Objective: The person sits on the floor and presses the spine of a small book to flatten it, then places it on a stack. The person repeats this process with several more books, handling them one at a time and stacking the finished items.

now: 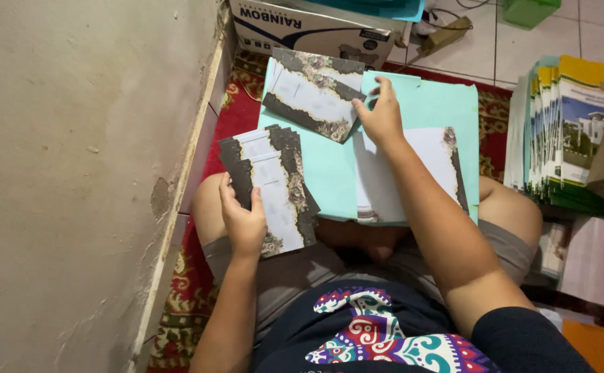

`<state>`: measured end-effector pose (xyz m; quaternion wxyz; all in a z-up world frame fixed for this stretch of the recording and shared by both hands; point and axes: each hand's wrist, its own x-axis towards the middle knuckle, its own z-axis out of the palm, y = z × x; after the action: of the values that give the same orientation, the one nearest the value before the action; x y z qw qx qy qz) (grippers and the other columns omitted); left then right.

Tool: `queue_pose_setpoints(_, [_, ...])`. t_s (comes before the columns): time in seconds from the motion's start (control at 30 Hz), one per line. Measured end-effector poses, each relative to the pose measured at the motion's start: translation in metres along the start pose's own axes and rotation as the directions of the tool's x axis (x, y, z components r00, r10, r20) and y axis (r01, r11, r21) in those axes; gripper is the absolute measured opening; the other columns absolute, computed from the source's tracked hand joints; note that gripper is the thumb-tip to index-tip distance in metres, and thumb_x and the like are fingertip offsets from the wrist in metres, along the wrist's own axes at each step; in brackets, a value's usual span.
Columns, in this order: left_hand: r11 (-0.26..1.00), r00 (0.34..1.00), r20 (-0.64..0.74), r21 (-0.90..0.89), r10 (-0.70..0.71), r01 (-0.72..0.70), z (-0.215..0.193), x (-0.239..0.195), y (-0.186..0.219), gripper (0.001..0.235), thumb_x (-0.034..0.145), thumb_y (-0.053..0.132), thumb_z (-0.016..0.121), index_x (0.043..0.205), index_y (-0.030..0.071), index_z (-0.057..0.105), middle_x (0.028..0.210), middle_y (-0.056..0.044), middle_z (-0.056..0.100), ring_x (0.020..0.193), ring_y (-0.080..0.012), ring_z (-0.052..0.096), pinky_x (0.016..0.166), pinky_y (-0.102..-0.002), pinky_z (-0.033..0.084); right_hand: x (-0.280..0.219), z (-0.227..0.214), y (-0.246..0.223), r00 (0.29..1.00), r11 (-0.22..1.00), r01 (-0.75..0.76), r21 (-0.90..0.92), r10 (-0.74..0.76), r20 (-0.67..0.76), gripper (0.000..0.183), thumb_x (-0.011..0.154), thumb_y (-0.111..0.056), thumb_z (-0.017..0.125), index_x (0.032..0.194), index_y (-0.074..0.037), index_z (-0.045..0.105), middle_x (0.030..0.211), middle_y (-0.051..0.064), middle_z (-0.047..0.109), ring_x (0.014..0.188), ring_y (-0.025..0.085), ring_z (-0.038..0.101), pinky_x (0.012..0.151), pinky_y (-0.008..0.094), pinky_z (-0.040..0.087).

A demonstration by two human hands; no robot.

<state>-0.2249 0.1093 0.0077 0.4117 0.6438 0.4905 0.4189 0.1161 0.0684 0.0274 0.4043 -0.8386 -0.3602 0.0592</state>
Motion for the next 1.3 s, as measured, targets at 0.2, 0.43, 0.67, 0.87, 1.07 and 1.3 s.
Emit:
queue_pose_setpoints(0.2, [0.987,0.998,0.039,-0.146,-0.059,0.064,-0.004,0.01,-0.022,0.061,0.092,0.002,0.068,0.148,0.005,0.042,0.128,-0.024,0.064,0.118,-0.0333,0.064,0.096,-0.044,0.053,0.016,0.006,0.04,1.0,0.927,-0.005,0.376,-0.002,0.018,0.014,0.093,-0.004,0.07,0.106,-0.006,0.068,0.087,0.008,0.071,0.061,0.015,0.067,0.054,0.027,0.055])
queue_pose_setpoints(0.43, [0.927,0.989,0.019,-0.345,-0.149,0.146,0.003,0.013,-0.015,0.062,0.096,0.004,0.068,0.149,-0.004,0.037,0.137,-0.029,0.056,0.13,-0.0361,0.055,0.107,-0.049,0.047,-0.141,-0.009,-0.074,0.949,0.391,-0.313,0.866,0.086,0.304,0.043,0.089,-0.005,0.071,0.128,0.0,0.053,0.104,0.005,0.063,0.075,0.011,0.068,0.064,0.022,0.063])
queue_pose_setpoints(0.67, [0.937,0.964,0.144,-0.241,-0.224,0.253,-0.011,0.004,0.014,0.061,0.11,0.05,0.027,0.149,0.007,0.046,0.148,-0.02,0.047,0.142,-0.0327,0.042,0.12,-0.047,0.028,-0.197,0.019,-0.075,0.862,0.934,-0.202,0.293,0.028,0.505,0.035,0.087,-0.019,0.072,0.122,-0.017,0.065,0.083,0.003,0.063,0.072,0.018,0.063,0.069,0.032,0.052])
queue_pose_setpoints(0.87, [0.847,0.952,0.14,-0.435,-0.271,0.305,-0.003,0.014,-0.033,0.074,0.098,0.06,0.043,0.151,0.008,0.044,0.148,-0.015,0.051,0.139,-0.0249,0.047,0.12,-0.041,0.033,-0.192,0.031,-0.062,0.858,0.941,-0.205,0.27,0.041,0.511,0.035,0.086,-0.02,0.074,0.12,-0.018,0.066,0.081,0.0,0.066,0.072,0.016,0.066,0.073,0.031,0.051])
queue_pose_setpoints(1.07, [0.967,0.968,0.091,-0.084,-0.234,0.241,-0.008,0.011,-0.015,0.057,0.091,0.027,0.078,0.135,-0.002,0.057,0.127,-0.022,0.065,0.124,-0.0299,0.06,0.105,-0.048,0.048,-0.177,-0.01,-0.093,0.915,0.962,-0.096,0.257,-0.016,0.404,0.05,0.088,-0.039,0.078,0.126,-0.012,0.06,0.111,0.014,0.061,0.102,0.031,0.06,0.085,0.044,0.051])
queue_pose_setpoints(1.3, [0.72,0.957,-0.005,-0.66,-0.29,0.214,-0.008,-0.009,0.089,0.055,0.103,0.021,0.065,0.147,-0.002,0.042,0.141,-0.019,0.053,0.13,-0.0314,0.052,0.111,-0.053,0.04,-0.197,0.007,-0.036,0.872,0.7,-0.304,0.647,-0.07,0.485,0.074,0.093,-0.028,0.07,0.155,-0.007,0.036,0.153,0.022,0.047,0.144,0.036,0.039,0.115,0.053,0.036])
